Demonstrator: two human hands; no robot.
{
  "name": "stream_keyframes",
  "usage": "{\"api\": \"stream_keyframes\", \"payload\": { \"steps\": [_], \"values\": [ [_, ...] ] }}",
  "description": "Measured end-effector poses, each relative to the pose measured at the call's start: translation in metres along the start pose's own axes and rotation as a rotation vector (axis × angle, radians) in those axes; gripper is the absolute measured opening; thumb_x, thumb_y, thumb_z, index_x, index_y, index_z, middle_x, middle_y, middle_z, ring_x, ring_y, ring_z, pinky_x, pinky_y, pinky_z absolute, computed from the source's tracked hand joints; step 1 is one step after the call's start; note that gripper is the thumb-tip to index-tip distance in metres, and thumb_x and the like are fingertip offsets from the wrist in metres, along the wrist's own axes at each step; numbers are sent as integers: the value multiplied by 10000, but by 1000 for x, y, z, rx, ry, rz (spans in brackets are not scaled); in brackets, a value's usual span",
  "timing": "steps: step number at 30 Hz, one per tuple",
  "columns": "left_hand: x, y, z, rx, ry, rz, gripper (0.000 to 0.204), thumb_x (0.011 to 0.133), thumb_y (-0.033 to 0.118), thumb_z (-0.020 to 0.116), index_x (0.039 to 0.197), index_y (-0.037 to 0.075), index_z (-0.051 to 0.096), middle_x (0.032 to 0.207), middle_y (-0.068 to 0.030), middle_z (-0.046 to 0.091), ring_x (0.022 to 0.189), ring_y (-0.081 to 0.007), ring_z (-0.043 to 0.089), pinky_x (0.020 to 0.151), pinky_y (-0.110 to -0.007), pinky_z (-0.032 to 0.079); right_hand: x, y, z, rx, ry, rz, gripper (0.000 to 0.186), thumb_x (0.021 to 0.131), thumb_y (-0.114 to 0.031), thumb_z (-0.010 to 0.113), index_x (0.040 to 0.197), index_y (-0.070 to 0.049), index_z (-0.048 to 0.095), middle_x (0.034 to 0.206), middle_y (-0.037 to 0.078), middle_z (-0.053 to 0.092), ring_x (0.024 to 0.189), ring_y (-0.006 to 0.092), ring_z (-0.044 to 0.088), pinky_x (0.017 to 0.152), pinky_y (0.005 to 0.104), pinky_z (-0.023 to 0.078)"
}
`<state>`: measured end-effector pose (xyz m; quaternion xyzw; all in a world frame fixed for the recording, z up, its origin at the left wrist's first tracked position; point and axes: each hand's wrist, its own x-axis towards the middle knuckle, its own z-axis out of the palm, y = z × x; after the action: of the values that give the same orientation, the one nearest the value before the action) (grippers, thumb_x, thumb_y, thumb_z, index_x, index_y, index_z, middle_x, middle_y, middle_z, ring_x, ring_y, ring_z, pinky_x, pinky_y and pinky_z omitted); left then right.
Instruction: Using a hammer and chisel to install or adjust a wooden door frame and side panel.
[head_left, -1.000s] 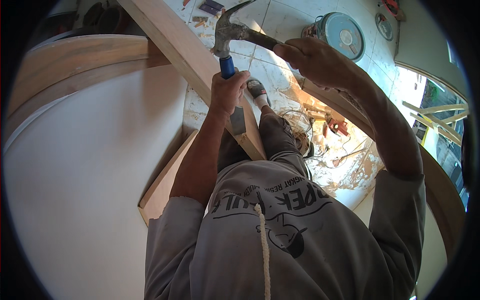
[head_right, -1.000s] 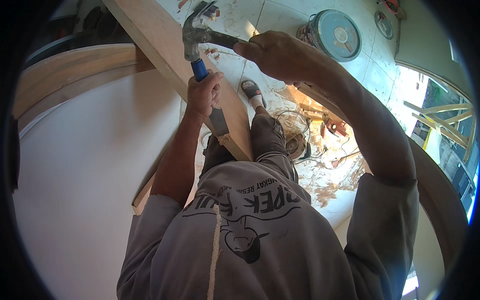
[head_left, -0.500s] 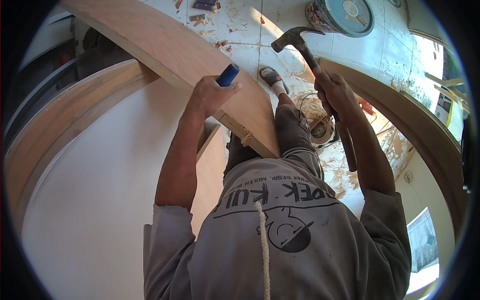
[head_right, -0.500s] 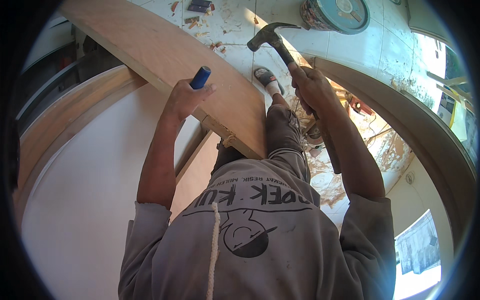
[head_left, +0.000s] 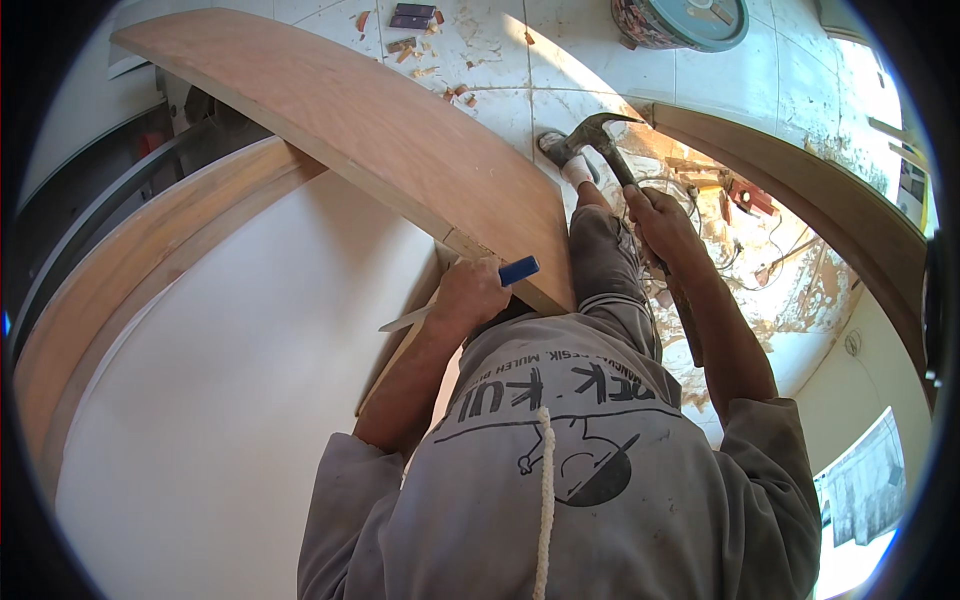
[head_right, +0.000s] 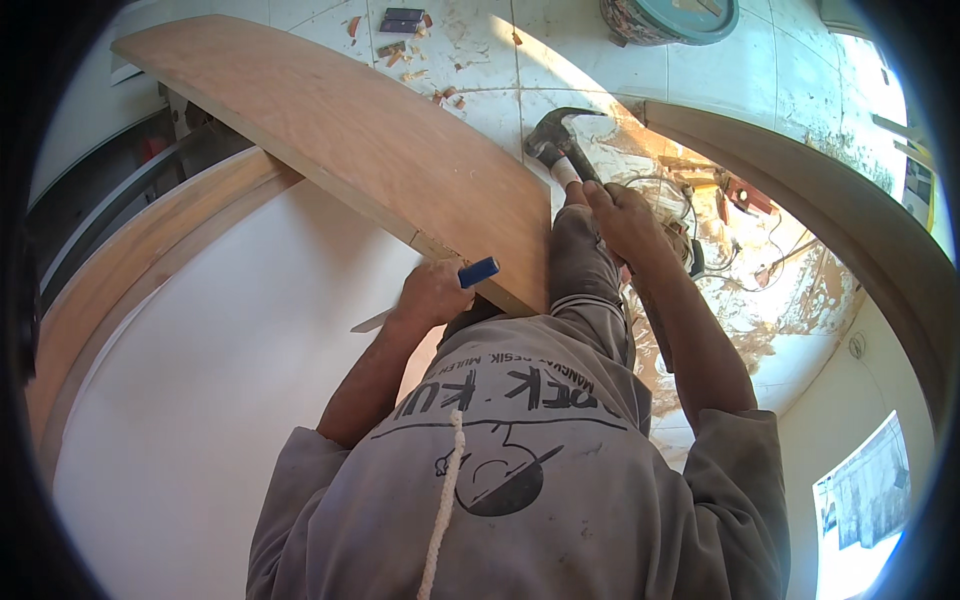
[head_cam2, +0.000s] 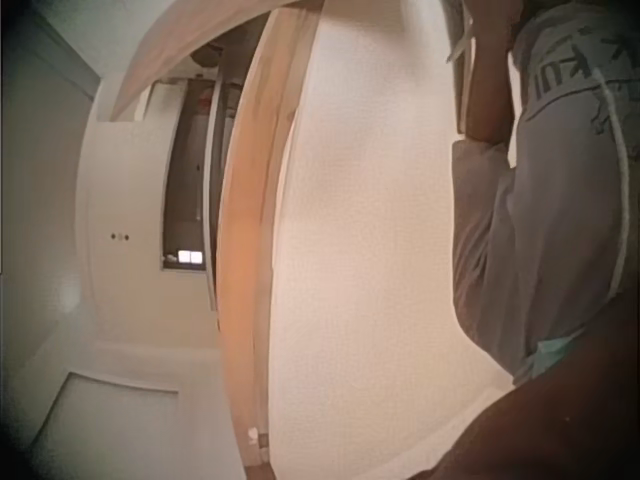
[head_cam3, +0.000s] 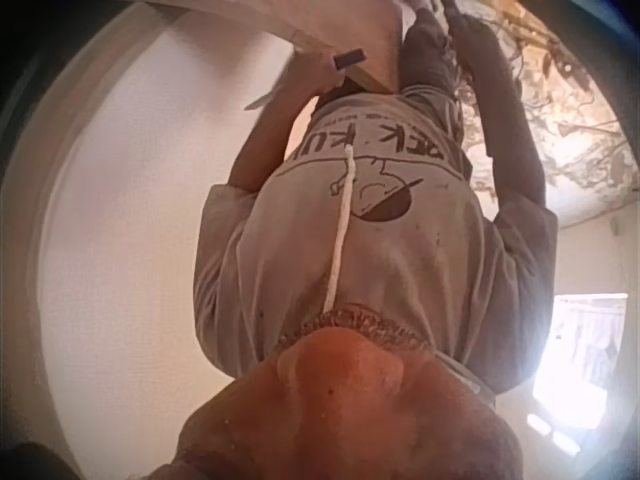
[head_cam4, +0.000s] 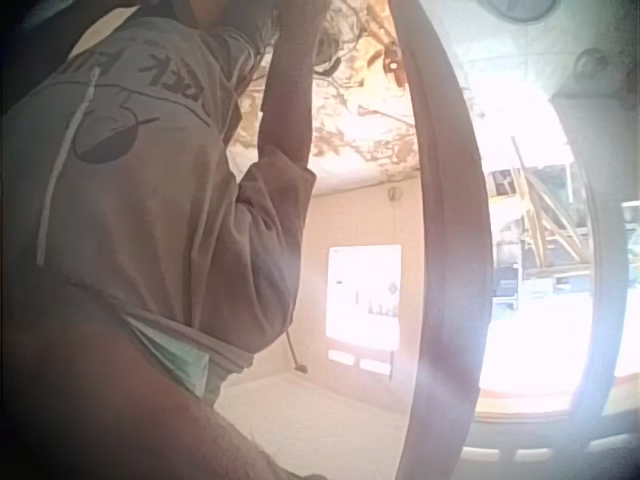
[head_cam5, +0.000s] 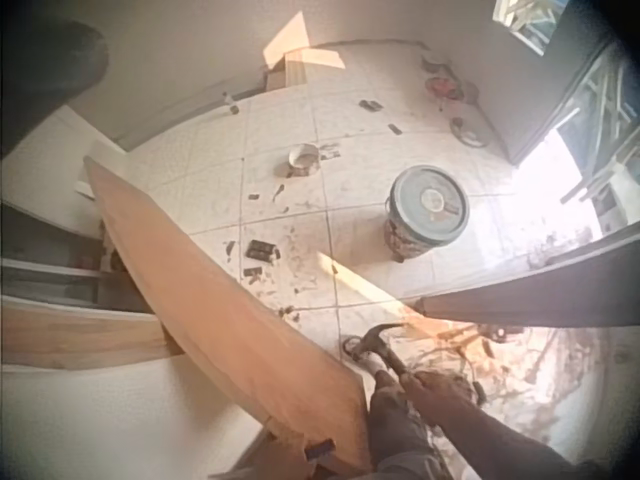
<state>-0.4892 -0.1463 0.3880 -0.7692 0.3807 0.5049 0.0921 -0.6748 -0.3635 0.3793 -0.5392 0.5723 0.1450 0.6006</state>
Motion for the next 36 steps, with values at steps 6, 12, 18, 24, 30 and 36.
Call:
{"api": "stream_keyframes", "payload": {
  "steps": [6,12,18,24,30,36],
  "values": [
    [-14,-25,-8,-270,60,-160,367,793,330,634,842,-33,652,732,-189,653,684,-305,647,709,-402,517,-7,-9,8,26,34,-17,424,955,-429,498,772,-50,543,518,-14,435,361,77,393,345,263,307],
    [-7,-38,-94,-603,538,-220,567,818,545,666,857,-20,645,717,-141,615,722,-278,601,725,-420,471,-11,-1,6,16,32,-9,415,947,-420,514,774,-45,554,520,-7,450,363,80,398,349,271,307],
    [7,-17,-160,-1080,621,-93,533,788,597,682,700,99,516,523,54,398,416,-46,365,376,-227,287,-4,16,9,-52,75,-38,410,947,-412,510,772,-44,548,510,-6,445,352,90,401,347,275,311],
    [39,29,-165,-1271,485,157,584,789,622,659,849,57,524,510,67,328,368,-25,320,337,-190,232,-5,25,9,-31,105,-68,388,946,-398,527,774,-51,542,507,-19,425,346,77,371,341,266,296],
    [58,40,-154,-1369,404,155,486,760,458,772,566,143,456,459,64,368,339,-36,306,315,-215,222,-17,19,2,99,52,36,373,954,-388,520,752,-74,519,501,-25,409,331,75,331,327,271,266],
    [65,45,-146,-1342,267,231,458,790,389,760,593,149,423,455,68,301,326,-48,268,329,-232,214,-17,22,-1,52,77,23,374,960,-388,510,754,-75,503,472,-32,388,327,67,318,325,270,246]
  ]
}}
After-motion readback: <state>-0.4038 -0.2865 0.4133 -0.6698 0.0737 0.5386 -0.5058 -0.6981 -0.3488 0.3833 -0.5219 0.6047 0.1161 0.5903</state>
